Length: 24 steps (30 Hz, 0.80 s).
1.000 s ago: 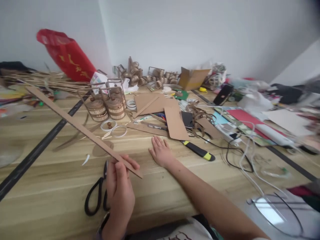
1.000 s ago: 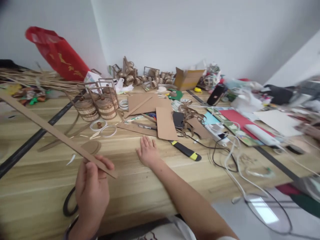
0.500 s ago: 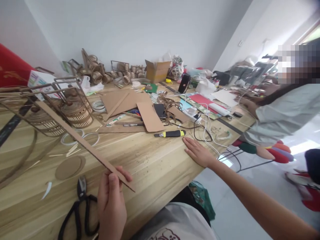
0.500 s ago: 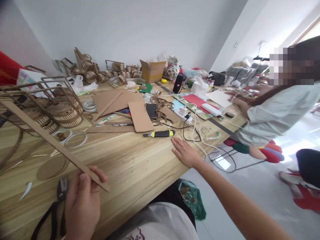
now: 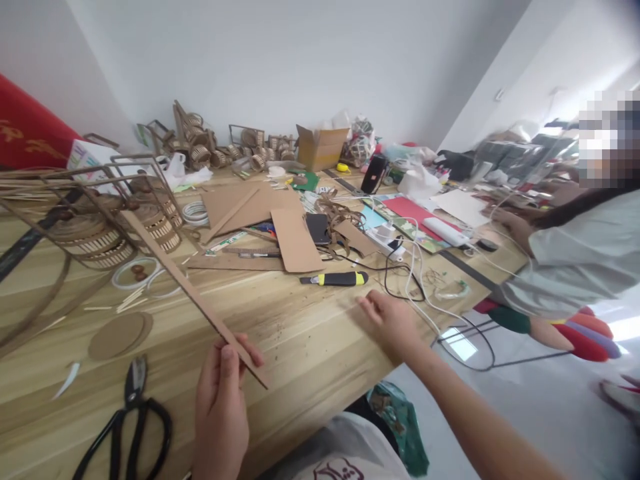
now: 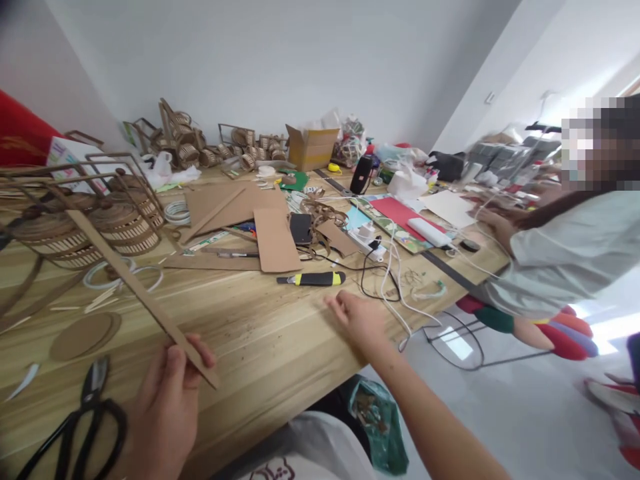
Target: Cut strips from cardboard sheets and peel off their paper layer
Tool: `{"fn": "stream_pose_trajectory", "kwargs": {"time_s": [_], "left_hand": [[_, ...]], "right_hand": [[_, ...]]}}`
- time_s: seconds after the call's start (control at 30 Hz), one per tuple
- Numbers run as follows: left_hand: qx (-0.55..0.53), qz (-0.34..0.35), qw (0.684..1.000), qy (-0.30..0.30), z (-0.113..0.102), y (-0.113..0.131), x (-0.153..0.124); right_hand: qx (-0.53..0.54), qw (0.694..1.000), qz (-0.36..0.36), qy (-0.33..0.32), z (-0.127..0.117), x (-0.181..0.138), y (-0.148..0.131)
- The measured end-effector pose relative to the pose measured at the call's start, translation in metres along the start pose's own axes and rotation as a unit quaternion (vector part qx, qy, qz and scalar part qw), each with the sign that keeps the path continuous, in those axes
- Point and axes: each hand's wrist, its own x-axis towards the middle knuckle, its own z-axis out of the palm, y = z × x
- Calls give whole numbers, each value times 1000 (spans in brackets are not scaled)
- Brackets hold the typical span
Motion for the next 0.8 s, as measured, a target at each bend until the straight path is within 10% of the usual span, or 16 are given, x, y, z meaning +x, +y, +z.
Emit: {"fn": "stream_pose_trajectory", "kwargs": {"time_s": [0.23,0.43,0.63,0.8], "left_hand": [[56,-45,997,-31,9,-2,12],[76,-55,995,-38,16,-3,23],[90,-59,992,-68,29,3,30],[63,-95,991,-76,36,13,39]], "right_hand": [[-4,950,-304,-66,18,-13,-43],[-128,984,-66,103,18,-32,-4],[-63,975,-204,62,7,-44,12],[88,984,-18,154,-21,-19,3]]}}
